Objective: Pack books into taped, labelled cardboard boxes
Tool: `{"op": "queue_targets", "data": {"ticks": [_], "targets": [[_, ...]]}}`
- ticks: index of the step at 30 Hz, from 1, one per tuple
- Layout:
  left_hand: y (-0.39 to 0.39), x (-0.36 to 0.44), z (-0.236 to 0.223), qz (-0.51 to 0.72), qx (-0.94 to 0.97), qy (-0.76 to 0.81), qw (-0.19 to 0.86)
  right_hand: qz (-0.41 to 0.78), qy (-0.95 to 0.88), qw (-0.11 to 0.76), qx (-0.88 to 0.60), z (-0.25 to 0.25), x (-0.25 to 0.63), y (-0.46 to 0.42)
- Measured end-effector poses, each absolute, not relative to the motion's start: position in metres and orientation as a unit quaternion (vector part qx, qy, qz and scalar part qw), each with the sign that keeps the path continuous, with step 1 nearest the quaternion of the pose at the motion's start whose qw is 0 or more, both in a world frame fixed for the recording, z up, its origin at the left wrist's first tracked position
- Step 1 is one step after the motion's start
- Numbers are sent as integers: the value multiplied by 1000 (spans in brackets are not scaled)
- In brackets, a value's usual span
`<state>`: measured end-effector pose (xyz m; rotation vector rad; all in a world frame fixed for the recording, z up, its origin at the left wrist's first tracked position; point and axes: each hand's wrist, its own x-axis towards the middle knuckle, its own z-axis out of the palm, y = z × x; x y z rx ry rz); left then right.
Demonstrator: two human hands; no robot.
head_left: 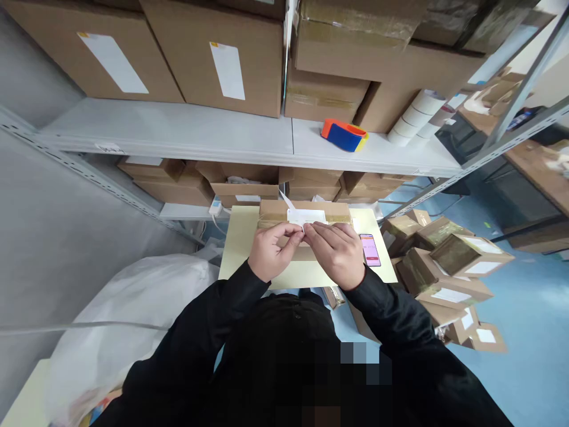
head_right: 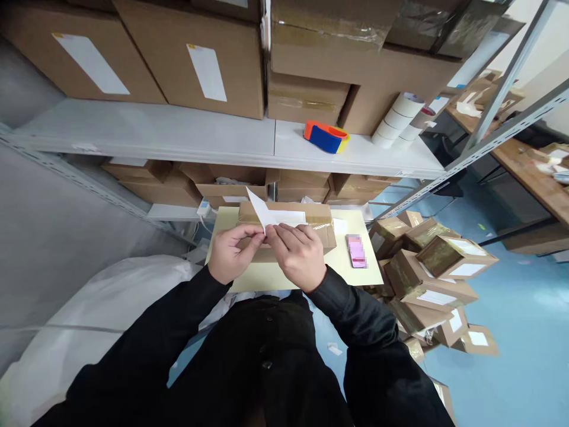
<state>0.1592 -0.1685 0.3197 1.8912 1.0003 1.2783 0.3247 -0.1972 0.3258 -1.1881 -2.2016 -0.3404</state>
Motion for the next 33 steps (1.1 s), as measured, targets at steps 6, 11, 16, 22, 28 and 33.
{"op": "queue_targets", "data": {"ticks": [6,11,16,22,28,33], "targets": [[-171,156,319,492,718,380,313,-186,-836,270,-440,331,318,-198],[-172,153,319,486,717,378,326,-178,-840,259,-443,331,316,-200],[-173,152,318,468,735,382,307,-178,-838,258,-447,330,314,-201],[-173,152,317,451,770,374,254,-174,-841,265,-439,330,315,-204],[-176,154,314,479,773,350,226,-115,-839,295,-443,329,317,-205],[-181,155,315,486,780,330,216,26,-814,353,-460,334,320,-206]]}}
